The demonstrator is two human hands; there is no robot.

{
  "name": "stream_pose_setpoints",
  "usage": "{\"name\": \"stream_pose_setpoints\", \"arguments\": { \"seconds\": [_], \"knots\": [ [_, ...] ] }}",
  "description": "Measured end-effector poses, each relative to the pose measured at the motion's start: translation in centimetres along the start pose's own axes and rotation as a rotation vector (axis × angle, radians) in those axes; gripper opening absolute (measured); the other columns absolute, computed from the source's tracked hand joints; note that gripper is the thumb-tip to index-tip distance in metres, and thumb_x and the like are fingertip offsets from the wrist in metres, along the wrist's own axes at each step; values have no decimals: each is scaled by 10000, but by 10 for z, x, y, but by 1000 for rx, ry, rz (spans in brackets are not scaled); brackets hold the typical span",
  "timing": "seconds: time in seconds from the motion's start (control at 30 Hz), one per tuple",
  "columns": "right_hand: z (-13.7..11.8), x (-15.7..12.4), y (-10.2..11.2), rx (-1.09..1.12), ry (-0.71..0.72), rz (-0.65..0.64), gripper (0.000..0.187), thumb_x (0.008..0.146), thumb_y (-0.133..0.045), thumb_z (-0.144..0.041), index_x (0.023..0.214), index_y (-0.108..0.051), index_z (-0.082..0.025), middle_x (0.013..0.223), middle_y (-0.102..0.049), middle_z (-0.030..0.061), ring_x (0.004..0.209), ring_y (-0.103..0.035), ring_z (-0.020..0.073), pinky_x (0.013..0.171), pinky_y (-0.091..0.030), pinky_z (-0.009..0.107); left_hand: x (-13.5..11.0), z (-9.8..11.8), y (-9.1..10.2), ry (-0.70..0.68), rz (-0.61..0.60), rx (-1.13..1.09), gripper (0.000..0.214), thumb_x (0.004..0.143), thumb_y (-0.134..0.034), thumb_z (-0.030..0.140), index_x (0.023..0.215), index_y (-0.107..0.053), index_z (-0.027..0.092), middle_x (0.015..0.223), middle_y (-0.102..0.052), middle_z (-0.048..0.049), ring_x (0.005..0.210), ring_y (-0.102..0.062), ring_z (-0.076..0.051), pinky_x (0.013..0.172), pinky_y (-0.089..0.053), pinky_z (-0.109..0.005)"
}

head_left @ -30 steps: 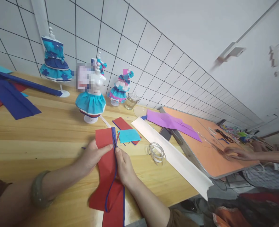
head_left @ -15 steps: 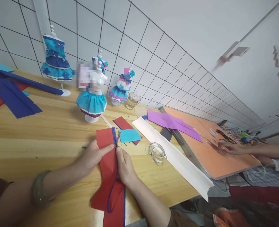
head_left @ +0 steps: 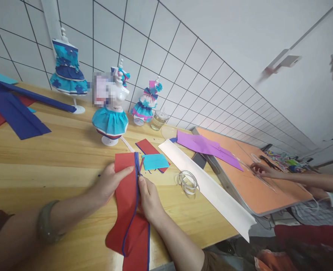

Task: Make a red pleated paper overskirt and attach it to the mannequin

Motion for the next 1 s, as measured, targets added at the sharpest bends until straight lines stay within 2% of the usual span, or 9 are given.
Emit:
{"name": "stream_pose_setpoints", "arguments": {
  "seconds": [0.2,0.33,0.47,0.63,0.7,0.83,1.0],
  "knots": [
    [1,-1,-1,-54,-30,-19,402,950,-288,-454,689,-446,-193,643,-409,-27,607,-356,120,586,-308,251,8,6,2,-67,-47,-25,249,683,-733,277,879,-643,153,837,-722,-40,767,-661,-185,736,-531,-310],
    [1,-2,-3,-1,-40,-28,394,946,-300,-465,678,-419,-203,597,-361,-47,561,-320,113,552,-289,248,9,4,5,-67,-30,3,281,663,-743,264,908,-664,151,875,-727,-54,791,-668,-194,759,-527,-318],
    [-2,-3,-5,57,-26,-24,386,941,-309,-467,731,-480,-191,655,-438,-22,597,-365,122,567,-314,248,6,2,5,-66,-30,3,316,660,-740,269,944,-664,152,953,-725,-73,836,-674,-215,782,-525,-338],
    [-4,-4,-4,59,-29,-19,392,940,-303,-472,701,-457,-202,590,-402,-37,550,-340,123,539,-311,253,1,-1,2,-58,-55,41,335,676,-720,263,983,-659,145,997,-719,-92,919,-667,-256,841,-517,-385],
    [-6,-4,-3,56,-17,-9,389,942,-307,-460,710,-476,-198,622,-448,-23,591,-388,131,585,-343,256,0,-2,1,-66,-53,60,325,682,-712,265,981,-660,150,994,-721,-87,918,-668,-257,840,-520,-387],
    [-9,-3,-2,56,8,1,382,946,-317,-431,797,-557,-175,821,-588,39,801,-502,169,759,-384,279,-1,-2,1,-73,-47,73,314,692,-703,271,988,-663,172,991,-724,-68,917,-670,-246,831,-524,-368],
    [-8,-3,-2,56,-8,-7,394,945,-320,-438,813,-575,-168,851,-609,51,814,-521,178,789,-391,293,-1,-2,1,-79,-69,54,300,706,-693,267,989,-666,172,1016,-719,-71,934,-665,-240,845,-519,-359]
  ]
}}
Point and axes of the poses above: each hand's wrist, its own x-axis towards the middle knuckle, its own y-axis out of the back of the hand, z = x × y, the point moved 7 cm from there along x, towards the middle knuckle
